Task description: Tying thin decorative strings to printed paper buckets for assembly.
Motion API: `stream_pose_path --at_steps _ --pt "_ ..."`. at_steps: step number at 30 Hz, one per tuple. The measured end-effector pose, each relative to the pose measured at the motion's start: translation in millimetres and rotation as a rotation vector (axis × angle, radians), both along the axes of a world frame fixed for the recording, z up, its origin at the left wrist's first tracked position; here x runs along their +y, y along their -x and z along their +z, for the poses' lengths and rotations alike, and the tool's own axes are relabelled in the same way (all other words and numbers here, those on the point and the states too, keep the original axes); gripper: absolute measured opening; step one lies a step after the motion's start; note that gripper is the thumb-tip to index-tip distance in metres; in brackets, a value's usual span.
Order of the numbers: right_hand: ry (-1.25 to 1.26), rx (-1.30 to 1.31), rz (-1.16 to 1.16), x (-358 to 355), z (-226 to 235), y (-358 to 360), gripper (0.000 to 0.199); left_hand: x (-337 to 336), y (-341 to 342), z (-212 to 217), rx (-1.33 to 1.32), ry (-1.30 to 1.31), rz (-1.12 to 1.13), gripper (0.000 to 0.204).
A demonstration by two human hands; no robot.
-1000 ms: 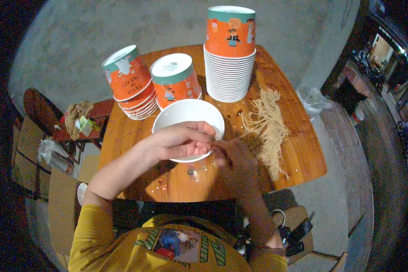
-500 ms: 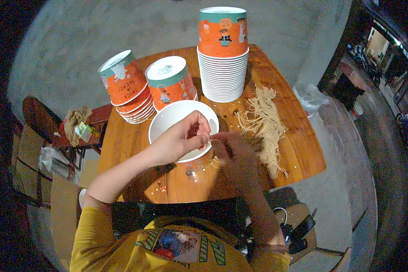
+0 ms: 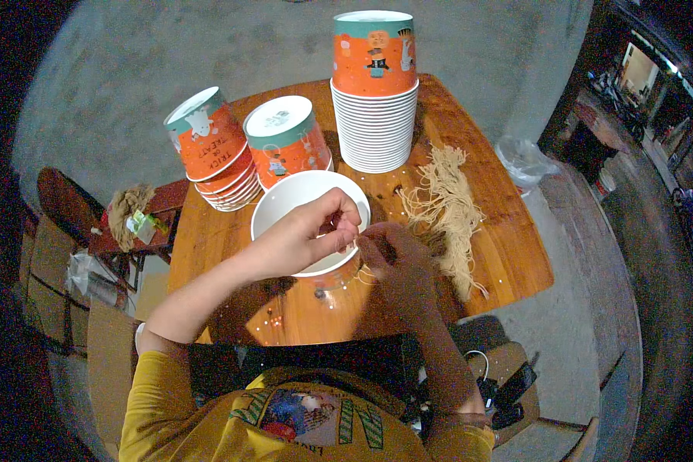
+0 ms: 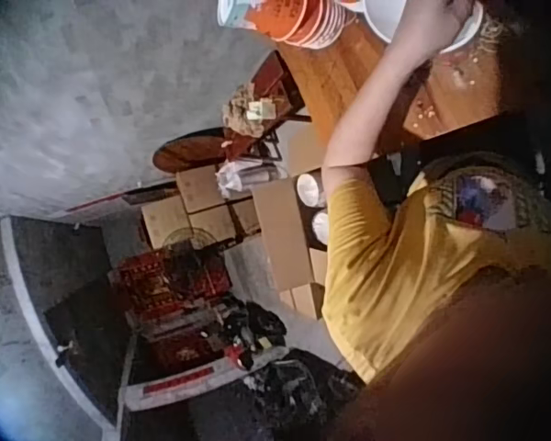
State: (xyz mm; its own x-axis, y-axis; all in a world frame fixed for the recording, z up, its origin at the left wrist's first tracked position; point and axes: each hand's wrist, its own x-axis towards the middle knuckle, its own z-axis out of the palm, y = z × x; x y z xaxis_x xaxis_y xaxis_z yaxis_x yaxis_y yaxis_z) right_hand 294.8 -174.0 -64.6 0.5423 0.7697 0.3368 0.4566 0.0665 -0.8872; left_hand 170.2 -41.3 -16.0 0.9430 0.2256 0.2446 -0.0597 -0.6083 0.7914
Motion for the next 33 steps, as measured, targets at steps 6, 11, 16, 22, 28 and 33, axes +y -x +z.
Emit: stream_pose_path --at_steps 6,11,16,22,28,33 --pt "0.012 0.099 -0.003 -1 -4 -2 0.006 9 -1 -12 0.032 0.416 -0.045 0.012" --pt "-0.036 0.051 0.013 -1 -6 -1 0.005 7 -1 -9 0.248 0.640 0.006 0.015" --pt "-0.012 0.023 0.025 -1 -3 1 0.005 8 1 -12 0.245 0.605 0.012 0.016" --pt "-0.025 -0.021 0.011 -4 -2 -1 0.006 1 1 -10 0.276 0.498 0.065 0.014" --pt "-0.063 -0.097 -0.004 -3 -3 2 0.008 2 2 -10 0.259 0.416 0.060 0.010" --pt "0.007 -0.071 -0.004 -6 5 5 0.008 -2 4 -12 0.185 0.229 0.065 0.009"
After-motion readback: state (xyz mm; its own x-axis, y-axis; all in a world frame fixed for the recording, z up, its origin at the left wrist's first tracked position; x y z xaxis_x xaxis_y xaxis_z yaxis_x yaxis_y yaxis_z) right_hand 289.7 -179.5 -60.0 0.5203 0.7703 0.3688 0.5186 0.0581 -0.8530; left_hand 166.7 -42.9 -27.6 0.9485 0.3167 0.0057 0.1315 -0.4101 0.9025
